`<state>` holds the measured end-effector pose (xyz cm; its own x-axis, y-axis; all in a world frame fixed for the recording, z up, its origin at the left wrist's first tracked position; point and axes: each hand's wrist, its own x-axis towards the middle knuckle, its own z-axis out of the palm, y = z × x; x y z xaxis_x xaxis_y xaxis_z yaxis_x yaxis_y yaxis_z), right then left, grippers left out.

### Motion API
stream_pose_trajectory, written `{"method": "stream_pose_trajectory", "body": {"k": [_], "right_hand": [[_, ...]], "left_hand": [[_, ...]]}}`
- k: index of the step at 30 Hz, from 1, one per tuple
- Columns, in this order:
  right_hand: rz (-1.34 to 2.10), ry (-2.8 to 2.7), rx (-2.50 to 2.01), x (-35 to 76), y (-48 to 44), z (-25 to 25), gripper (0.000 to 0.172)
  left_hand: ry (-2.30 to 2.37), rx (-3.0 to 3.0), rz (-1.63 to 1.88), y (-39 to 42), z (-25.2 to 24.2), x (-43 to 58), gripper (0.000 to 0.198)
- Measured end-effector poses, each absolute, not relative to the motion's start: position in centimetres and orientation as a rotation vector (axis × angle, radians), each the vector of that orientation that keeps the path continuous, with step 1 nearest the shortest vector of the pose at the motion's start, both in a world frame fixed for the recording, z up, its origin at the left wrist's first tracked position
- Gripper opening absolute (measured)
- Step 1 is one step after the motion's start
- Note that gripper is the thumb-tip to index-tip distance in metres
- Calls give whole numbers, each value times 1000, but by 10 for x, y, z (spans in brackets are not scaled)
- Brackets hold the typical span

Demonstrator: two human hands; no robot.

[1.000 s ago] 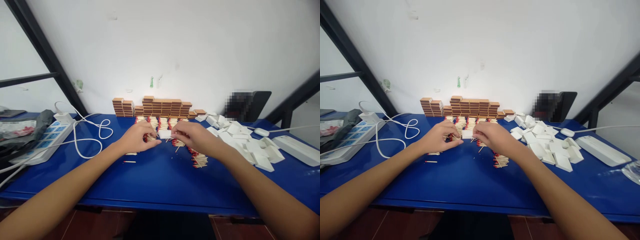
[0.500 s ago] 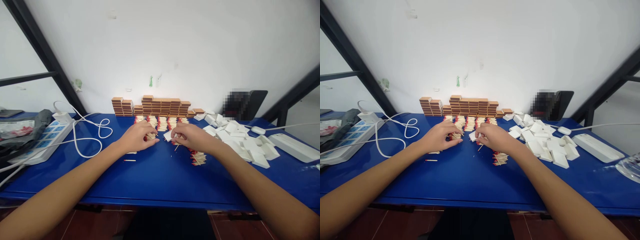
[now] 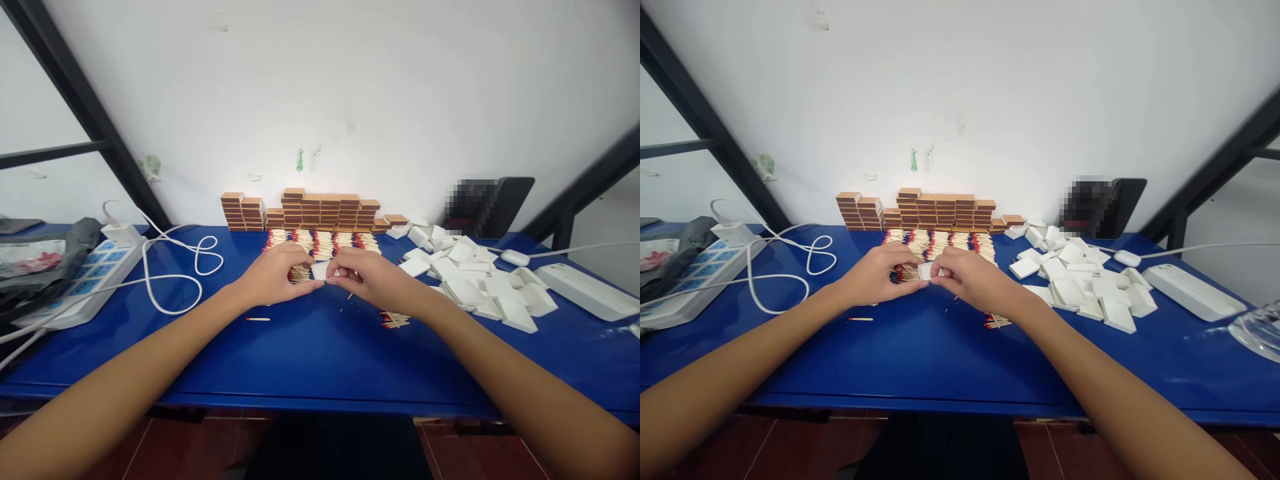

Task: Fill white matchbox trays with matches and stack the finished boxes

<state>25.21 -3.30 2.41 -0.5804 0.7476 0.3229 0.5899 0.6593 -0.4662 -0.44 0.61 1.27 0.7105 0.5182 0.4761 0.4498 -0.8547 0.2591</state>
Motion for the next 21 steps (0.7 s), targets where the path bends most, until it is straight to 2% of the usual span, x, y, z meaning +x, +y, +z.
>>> {"method": "stream_pose_trajectory", "body": {"k": [11, 21], "right_hand": [[625, -2444, -1519, 301, -12, 36, 30], [594, -2427, -1532, 291, -15, 36, 16]], "left_hand": [[886, 2904, 791, 17, 8, -12, 30], [879, 2935, 781, 15, 9, -12, 31]]}}
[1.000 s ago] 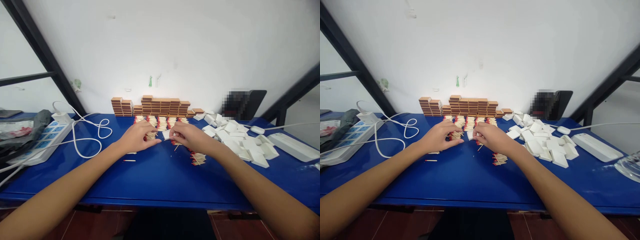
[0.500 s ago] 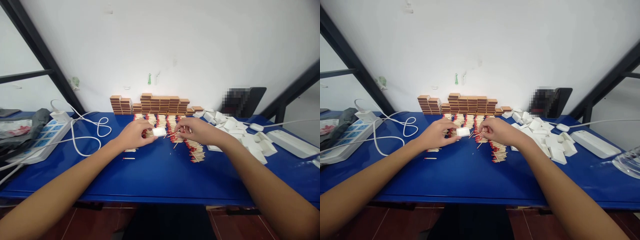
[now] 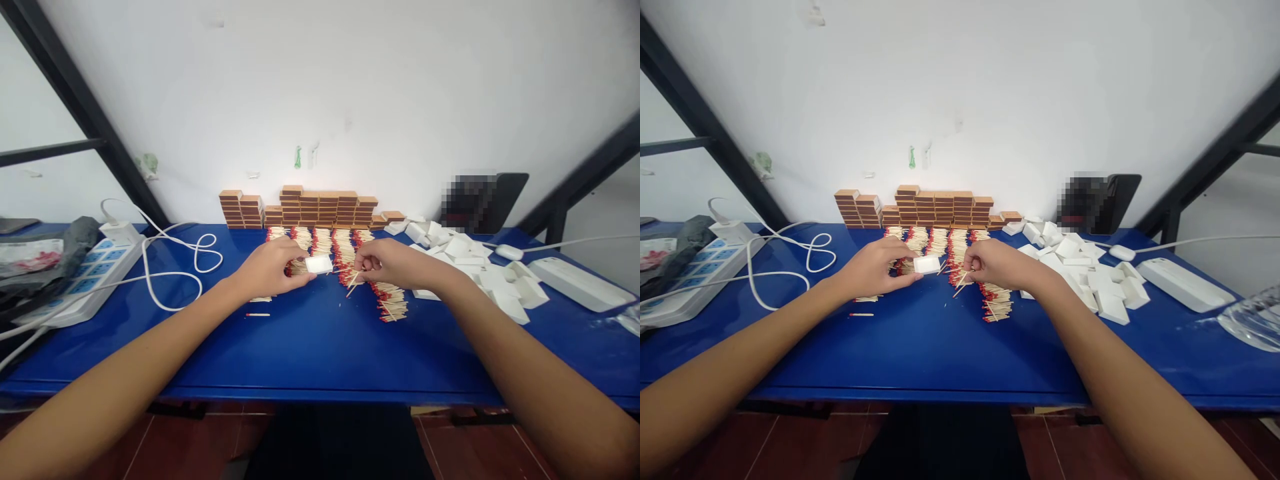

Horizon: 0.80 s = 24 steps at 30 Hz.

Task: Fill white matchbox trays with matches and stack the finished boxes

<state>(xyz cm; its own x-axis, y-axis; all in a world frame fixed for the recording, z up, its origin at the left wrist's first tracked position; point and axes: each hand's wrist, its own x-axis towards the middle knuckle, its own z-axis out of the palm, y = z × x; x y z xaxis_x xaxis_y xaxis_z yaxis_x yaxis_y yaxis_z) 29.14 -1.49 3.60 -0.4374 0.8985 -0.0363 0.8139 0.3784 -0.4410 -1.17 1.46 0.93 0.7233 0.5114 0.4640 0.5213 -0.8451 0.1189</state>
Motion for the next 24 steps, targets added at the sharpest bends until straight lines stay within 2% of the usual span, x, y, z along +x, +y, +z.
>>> {"method": "stream_pose_trajectory", "body": {"k": [11, 17, 24], "right_hand": [[487, -2402, -1510, 289, -17, 40, 18], [590, -2368, -1571, 288, -15, 37, 15], [511, -2372, -1520, 293, -13, 38, 24]], "left_hand": [[-902, -2961, -750, 9, 11, -6, 34], [-903, -2974, -736, 8, 13, -6, 32], [-874, -2993, -735, 8, 11, -6, 31]]}}
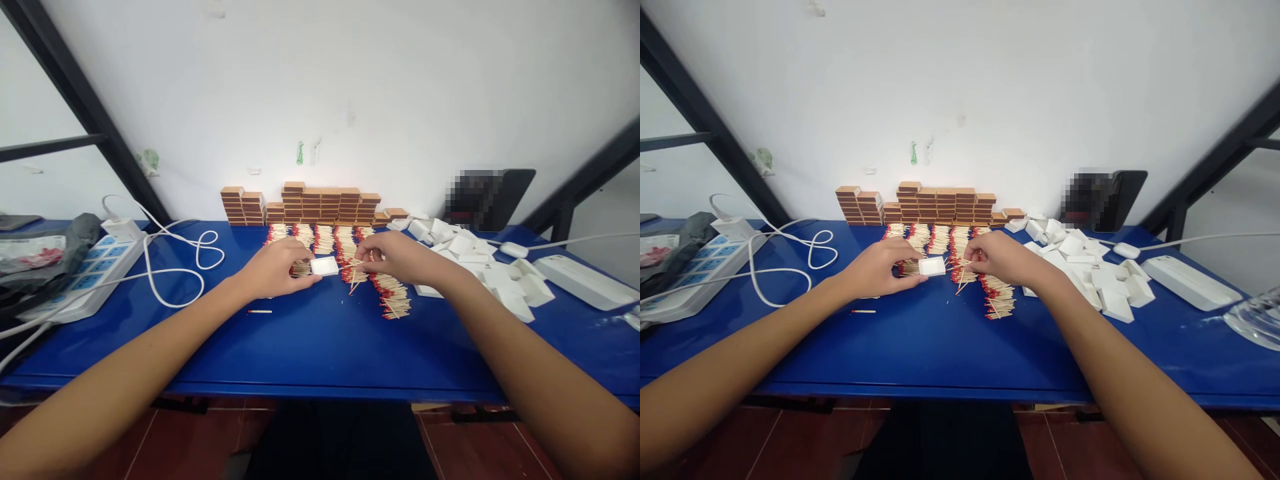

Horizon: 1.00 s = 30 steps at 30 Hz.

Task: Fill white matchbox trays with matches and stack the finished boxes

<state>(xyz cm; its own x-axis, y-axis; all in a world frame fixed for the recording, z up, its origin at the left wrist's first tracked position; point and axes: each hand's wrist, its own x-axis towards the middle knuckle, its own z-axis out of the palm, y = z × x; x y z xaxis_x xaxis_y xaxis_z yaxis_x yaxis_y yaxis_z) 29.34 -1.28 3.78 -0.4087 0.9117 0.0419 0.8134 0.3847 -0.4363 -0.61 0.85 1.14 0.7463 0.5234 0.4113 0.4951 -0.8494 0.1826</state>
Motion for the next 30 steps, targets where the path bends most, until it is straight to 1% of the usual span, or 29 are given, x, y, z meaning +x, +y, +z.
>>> {"method": "stream_pose_trajectory", "body": {"k": [10, 18, 25, 28, 30], "right_hand": [[517, -2377, -1426, 298, -11, 36, 38], [706, -2268, -1329, 288, -20, 46, 46], [1047, -2109, -1164, 273, -25, 42, 46], [1114, -2069, -1133, 267, -25, 34, 44], [1098, -2085, -1142, 263, -25, 29, 43]], "left_hand": [[847, 2875, 650, 7, 13, -4, 30], [804, 2845, 678, 6, 11, -1, 28], [793, 2797, 699, 1, 7, 4, 32], [769, 2782, 703, -1, 7, 4, 33], [764, 2790, 696, -2, 8, 5, 31]]}}
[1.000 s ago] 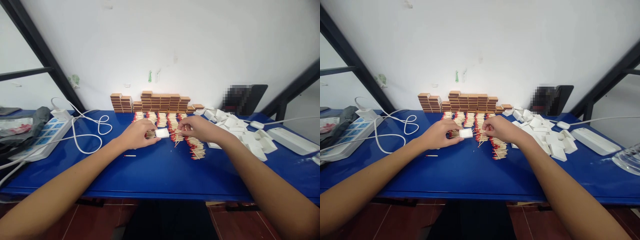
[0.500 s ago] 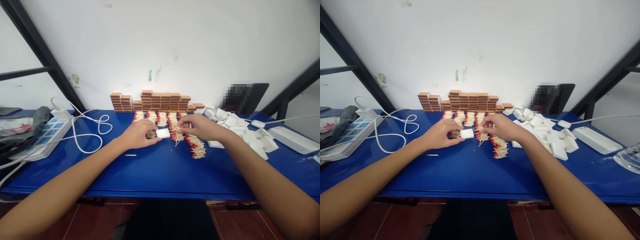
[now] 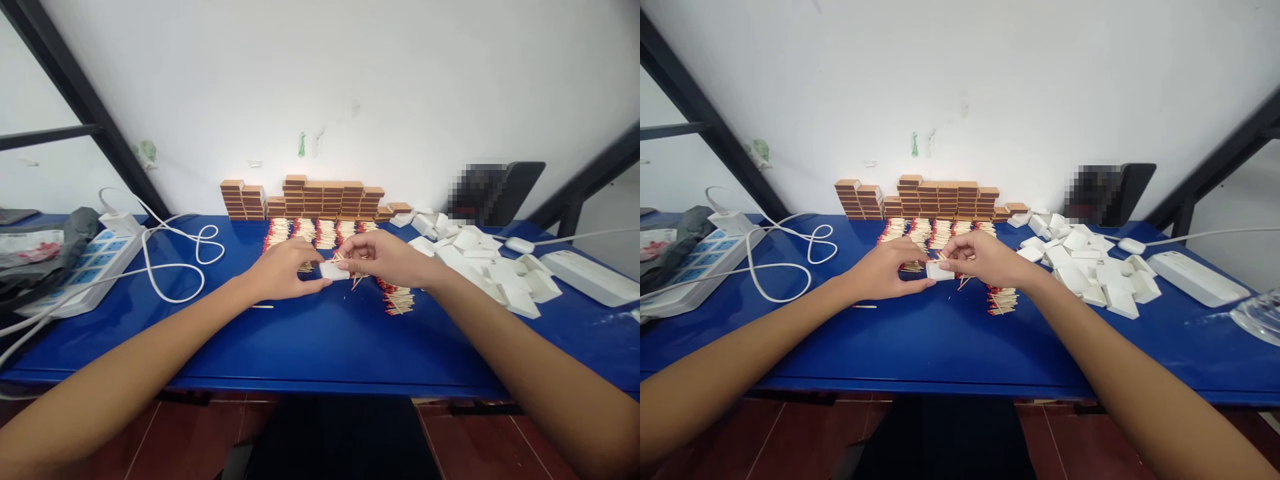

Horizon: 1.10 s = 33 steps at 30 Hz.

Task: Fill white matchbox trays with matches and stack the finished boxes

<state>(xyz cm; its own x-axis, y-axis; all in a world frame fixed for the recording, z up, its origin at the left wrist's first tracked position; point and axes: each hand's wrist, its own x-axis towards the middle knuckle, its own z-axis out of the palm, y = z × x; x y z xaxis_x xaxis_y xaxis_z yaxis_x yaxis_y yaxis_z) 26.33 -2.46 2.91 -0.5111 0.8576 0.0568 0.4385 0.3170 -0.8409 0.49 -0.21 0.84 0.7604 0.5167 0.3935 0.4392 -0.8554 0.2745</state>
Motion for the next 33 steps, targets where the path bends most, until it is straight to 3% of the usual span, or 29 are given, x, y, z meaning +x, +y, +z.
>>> {"method": "stream_pose_trajectory", "body": {"k": [11, 33], "right_hand": [[826, -2258, -1212, 252, -29, 20, 31], [597, -2368, -1151, 264, -27, 28, 25]], "left_hand": [[783, 2796, 698, -4, 10, 4, 29], [727, 2830, 665, 3, 8, 2, 31]]}}
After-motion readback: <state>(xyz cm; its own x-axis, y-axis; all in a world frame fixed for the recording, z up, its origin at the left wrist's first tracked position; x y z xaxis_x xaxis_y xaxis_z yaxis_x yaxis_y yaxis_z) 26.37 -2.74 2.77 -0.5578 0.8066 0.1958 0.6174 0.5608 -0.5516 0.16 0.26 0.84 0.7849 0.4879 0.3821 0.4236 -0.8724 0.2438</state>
